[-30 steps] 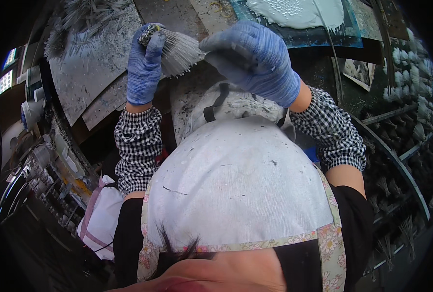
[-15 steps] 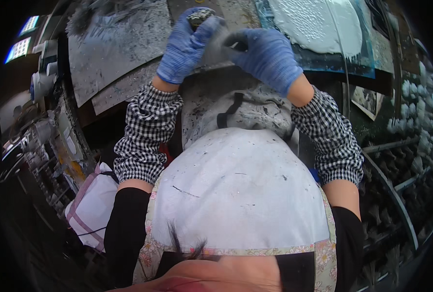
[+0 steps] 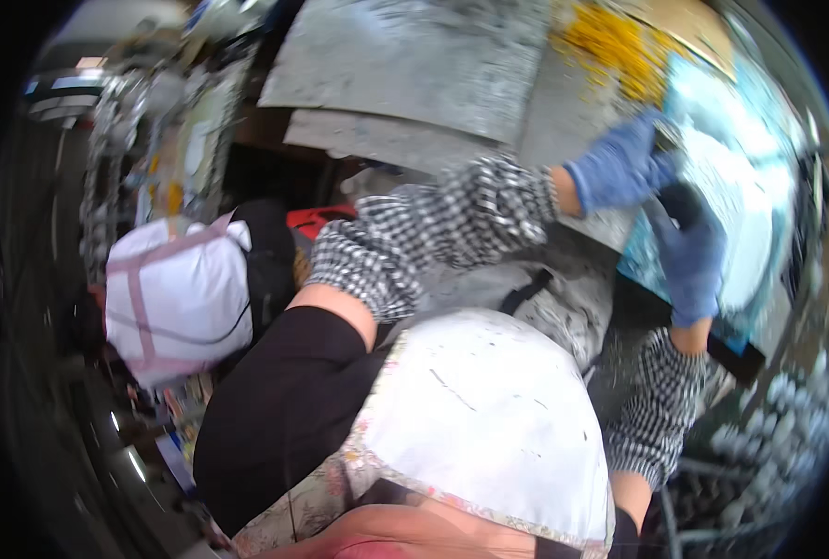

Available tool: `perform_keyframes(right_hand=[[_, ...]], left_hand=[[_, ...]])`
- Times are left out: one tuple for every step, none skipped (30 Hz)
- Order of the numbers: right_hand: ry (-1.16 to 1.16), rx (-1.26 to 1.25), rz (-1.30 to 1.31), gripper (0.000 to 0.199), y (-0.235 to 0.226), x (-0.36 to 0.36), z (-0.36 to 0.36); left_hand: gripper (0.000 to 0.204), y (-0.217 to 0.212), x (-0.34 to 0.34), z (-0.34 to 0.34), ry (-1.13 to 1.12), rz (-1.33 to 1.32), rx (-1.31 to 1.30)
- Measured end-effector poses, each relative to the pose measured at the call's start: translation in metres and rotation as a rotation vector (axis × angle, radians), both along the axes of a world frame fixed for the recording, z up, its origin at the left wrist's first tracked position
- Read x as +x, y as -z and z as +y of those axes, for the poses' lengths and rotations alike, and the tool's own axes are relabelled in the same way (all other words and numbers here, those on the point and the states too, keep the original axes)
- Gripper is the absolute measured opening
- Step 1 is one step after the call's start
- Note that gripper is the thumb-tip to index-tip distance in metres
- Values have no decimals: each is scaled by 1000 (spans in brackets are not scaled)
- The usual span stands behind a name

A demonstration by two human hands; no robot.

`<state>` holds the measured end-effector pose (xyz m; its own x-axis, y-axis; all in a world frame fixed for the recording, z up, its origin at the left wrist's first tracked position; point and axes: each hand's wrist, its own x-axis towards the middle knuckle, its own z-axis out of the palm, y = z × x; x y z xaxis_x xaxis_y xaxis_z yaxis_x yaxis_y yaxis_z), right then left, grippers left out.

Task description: Assembling shuttlecocks by inserting feathers into a base and applying adhesive in a factory environment.

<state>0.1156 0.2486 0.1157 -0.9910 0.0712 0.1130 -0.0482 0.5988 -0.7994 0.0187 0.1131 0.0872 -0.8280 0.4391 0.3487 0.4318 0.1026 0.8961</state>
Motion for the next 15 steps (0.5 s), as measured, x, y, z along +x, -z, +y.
perform_keyframes(right_hand=[[11,19,63,18,-11,-7,-9],[46,58,53,19,-12,-5,-14],[61,54,157,18,-4,-6,6],[89,68,205,21,-10,-2,14],[103,101,244,23,-12,-2,27],[102,126,281,25,-16,8,40],[148,100,182,24,-27,28,53],[166,28,63,26,-18,25,53],[176,18,186,15,4,19,52],[234,81,62,14,9,20,53],[190,-54,100,14,17,26,60],[138,-190,140,13,28,30,64],[157,-187,126,13,38,33,69],[187,-115,103,14,45,33,72],[212,-45,78,15,54,32,75]], left_hand=[[36,-5,-9,-4,-7,131,40],[27,5,-19,-1,177,-36,68],[23,-15,-14,8,285,-144,224],[25,-26,-13,11,415,-401,153],[30,-29,-14,21,468,-394,194],[37,-33,-7,32,505,-388,230],[40,-42,6,47,522,-254,190],[43,-35,2,47,498,-144,125],[42,-16,-6,54,446,-36,-27],[42,-16,-5,58,463,-45,-34],[39,-18,-2,64,439,377,-107],[36,-17,1,67,392,799,-172],[30,-14,7,72,432,793,-220],[30,-12,8,75,447,786,-215],[28,-9,6,76,477,845,-230]])
